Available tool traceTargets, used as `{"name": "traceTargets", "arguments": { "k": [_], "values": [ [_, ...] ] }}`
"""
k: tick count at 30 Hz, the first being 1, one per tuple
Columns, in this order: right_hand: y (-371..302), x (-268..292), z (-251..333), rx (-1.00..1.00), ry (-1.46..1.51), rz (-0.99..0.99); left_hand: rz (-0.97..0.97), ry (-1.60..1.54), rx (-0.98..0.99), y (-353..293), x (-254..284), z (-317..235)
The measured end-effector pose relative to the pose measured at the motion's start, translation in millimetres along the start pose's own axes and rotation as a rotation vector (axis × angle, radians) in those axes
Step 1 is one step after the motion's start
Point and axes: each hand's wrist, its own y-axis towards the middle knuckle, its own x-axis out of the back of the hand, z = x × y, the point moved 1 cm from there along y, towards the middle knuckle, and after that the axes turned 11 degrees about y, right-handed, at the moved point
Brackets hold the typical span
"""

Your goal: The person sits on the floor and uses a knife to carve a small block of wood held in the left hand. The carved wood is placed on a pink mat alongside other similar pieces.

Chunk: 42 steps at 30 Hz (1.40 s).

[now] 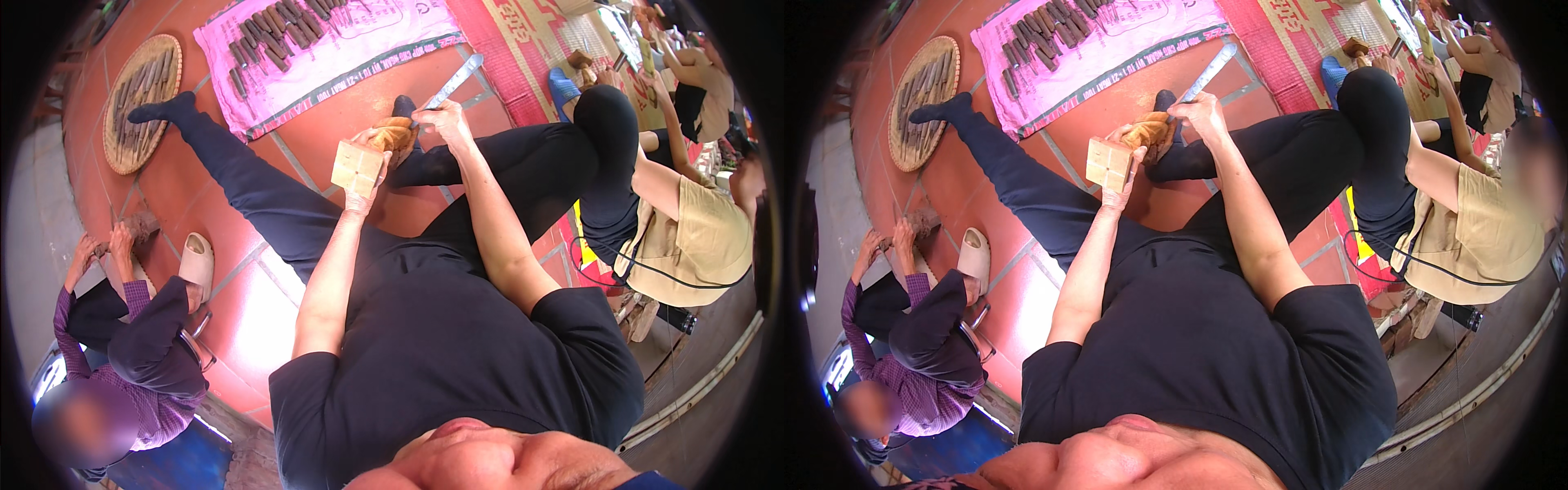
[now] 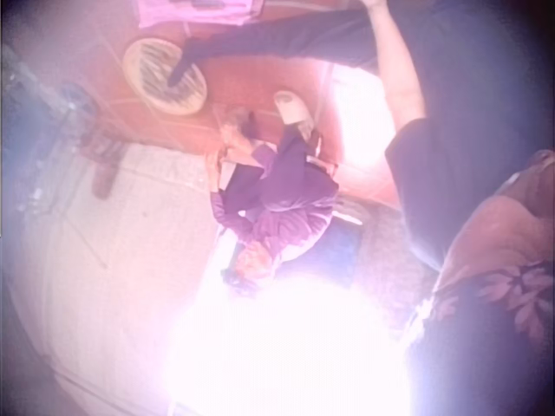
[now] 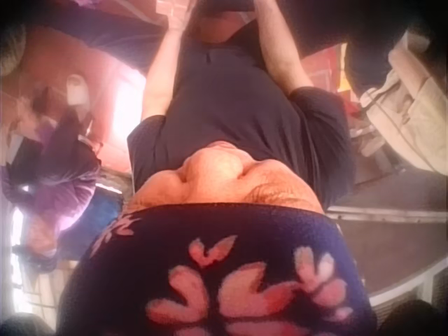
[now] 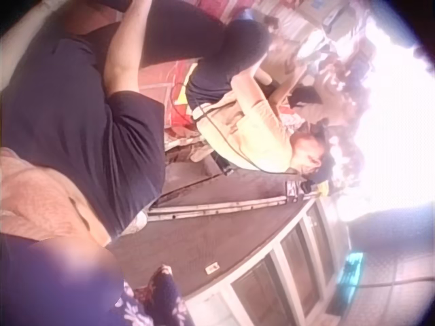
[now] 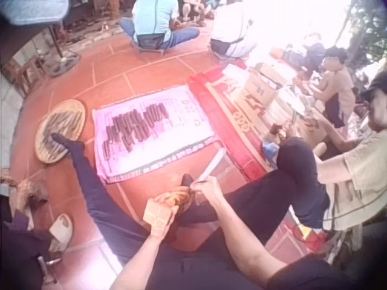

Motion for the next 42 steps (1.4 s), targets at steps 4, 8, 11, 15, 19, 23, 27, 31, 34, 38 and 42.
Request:
{"name": "traceTargets", "arguments": {
  "k": [4,8,11,15,19,23,27,31,34,38,42],
  "values": [
    [-1,-2,-1,-0.036,0.051,0.006,0.000,-0.009,-0.007,0,1,-1],
    [-2,-6,-5,-0.012,0.129,-0.087,0.016,-0.145,0.091,-1,-1,-2],
    [9,10,-17,0.000,0.332,-0.180,0.019,-0.136,0.067,-1,-6,6],
    [4,-1,-5,-0.050,0.301,-0.143,0.018,-0.066,0.035,1,2,-6],
    [4,0,-5,-0.071,0.277,-0.109,0.013,-0.168,0.120,2,4,-14],
    [7,6,-9,-0.041,0.363,-0.154,0.004,-0.126,0.077,2,2,-11],
    [5,-3,-9,-0.106,0.214,-0.043,0.026,-0.124,0.097,1,0,-4],
    [3,-3,-9,-0.080,0.314,-0.111,0.026,-0.079,0.070,3,3,-8],
    [8,4,-7,-0.045,0.399,-0.257,-0.012,0.018,-0.010,2,-2,-1],
    [4,-4,-6,-0.104,0.264,-0.073,0.020,-0.062,0.059,0,-3,1],
    [6,-2,-11,-0.101,0.330,-0.153,0.013,-0.106,0.055,3,0,-9]
  ]
}}
